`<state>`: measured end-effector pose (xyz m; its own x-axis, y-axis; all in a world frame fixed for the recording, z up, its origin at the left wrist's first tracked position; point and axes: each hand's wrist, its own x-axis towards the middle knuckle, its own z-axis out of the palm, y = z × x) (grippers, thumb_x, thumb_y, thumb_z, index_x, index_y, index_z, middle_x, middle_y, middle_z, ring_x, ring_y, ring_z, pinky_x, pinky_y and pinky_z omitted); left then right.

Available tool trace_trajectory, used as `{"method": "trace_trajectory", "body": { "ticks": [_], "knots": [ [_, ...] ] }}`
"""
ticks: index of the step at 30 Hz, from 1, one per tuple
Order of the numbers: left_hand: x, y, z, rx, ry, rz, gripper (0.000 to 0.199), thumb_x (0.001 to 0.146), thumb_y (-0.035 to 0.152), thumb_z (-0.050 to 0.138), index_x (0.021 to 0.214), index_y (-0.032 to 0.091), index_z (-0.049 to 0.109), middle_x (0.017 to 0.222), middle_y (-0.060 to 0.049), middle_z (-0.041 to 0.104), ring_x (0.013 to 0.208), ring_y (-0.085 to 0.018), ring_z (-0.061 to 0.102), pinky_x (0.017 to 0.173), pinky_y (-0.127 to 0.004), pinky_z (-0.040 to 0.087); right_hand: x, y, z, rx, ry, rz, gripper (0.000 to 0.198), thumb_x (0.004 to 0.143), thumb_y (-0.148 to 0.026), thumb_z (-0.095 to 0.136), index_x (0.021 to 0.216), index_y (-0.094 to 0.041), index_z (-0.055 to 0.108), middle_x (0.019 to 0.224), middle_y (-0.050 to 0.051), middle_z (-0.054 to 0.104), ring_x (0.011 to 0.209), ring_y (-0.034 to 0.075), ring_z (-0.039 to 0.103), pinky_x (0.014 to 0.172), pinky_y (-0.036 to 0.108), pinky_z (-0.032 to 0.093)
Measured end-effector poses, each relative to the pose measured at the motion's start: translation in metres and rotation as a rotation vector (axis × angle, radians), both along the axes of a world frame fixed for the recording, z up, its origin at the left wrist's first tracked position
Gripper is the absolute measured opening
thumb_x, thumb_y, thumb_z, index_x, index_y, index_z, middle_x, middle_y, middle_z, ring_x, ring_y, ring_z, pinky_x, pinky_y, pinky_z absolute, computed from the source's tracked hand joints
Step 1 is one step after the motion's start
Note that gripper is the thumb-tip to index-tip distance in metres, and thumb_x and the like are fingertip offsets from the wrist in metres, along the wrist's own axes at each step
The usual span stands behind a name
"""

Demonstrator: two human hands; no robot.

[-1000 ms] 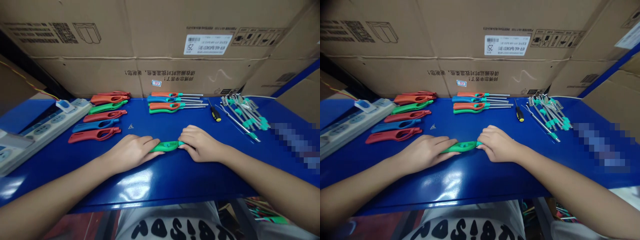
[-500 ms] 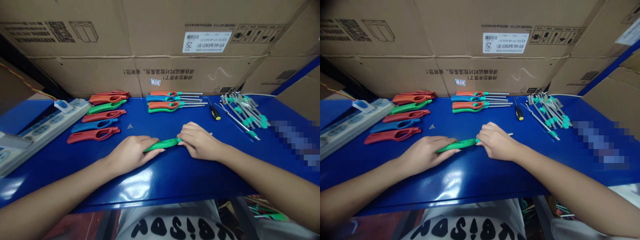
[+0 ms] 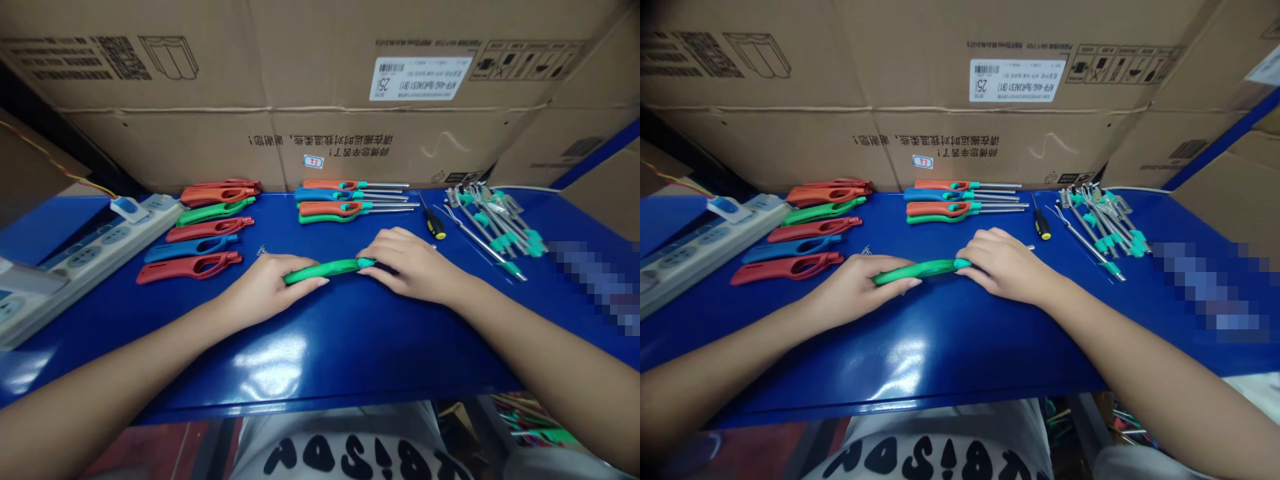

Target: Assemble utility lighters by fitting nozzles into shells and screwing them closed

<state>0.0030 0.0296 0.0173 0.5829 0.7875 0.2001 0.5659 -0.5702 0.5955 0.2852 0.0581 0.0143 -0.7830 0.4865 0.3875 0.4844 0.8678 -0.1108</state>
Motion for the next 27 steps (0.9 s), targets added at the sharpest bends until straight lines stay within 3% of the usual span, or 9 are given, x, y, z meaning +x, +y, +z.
{"method": "trace_trajectory", "body": {
  "ticks": [5, 14, 19, 27],
  "knots": [
    [-0.002, 0.000, 0.000, 0.032, -0.002, -0.031, 0.030, 0.098, 0.043, 0.059, 0.109, 0.021, 0.075, 0.102, -0.004, 0.078, 0.086, -0.019, 0.073, 0.079, -0.027, 0.054, 0.001, 0.001, -0.001, 0.075, -0.016, 0.032, 0.025, 0.103, -0.029, 0.048, 0.103, -0.015, 0.069, 0.088, 0.009, 0.073, 0.083, 0.021, 0.058, 0.075, 0.035, 0.041],
    [-0.010, 0.005, 0.006, 0.079, 0.056, -0.038, 0.029, 0.098, 0.044, 0.059, 0.107, 0.022, 0.076, 0.098, -0.003, 0.078, 0.082, -0.019, 0.072, 0.073, -0.026, 0.052, 0.006, 0.004, -0.001, 0.072, -0.035, -0.019, 0.026, 0.101, -0.031, 0.052, 0.100, -0.014, 0.072, 0.085, 0.008, 0.073, 0.081, 0.021, 0.060, 0.075, 0.035, 0.041],
    [-0.012, 0.007, 0.007, 0.063, 0.040, -0.023, 0.029, 0.097, 0.043, 0.060, 0.105, 0.020, 0.076, 0.096, -0.003, 0.078, 0.079, -0.018, 0.071, 0.070, -0.025, 0.051, 0.011, 0.007, 0.000, 0.047, 0.036, -0.006, 0.025, 0.099, -0.034, 0.059, 0.110, -0.015, 0.070, 0.097, 0.009, 0.076, 0.085, 0.021, 0.063, 0.078, 0.035, 0.044],
    [-0.011, 0.004, 0.008, 0.082, 0.018, -0.056, 0.026, 0.097, 0.040, 0.062, 0.107, 0.020, 0.075, 0.096, -0.002, 0.078, 0.078, -0.016, 0.071, 0.071, -0.023, 0.050, 0.006, 0.000, 0.004, 0.118, 0.025, 0.043, 0.022, 0.101, -0.024, 0.051, 0.107, -0.012, 0.069, 0.093, 0.011, 0.074, 0.085, 0.022, 0.060, 0.077, 0.036, 0.047]
  ]
}}
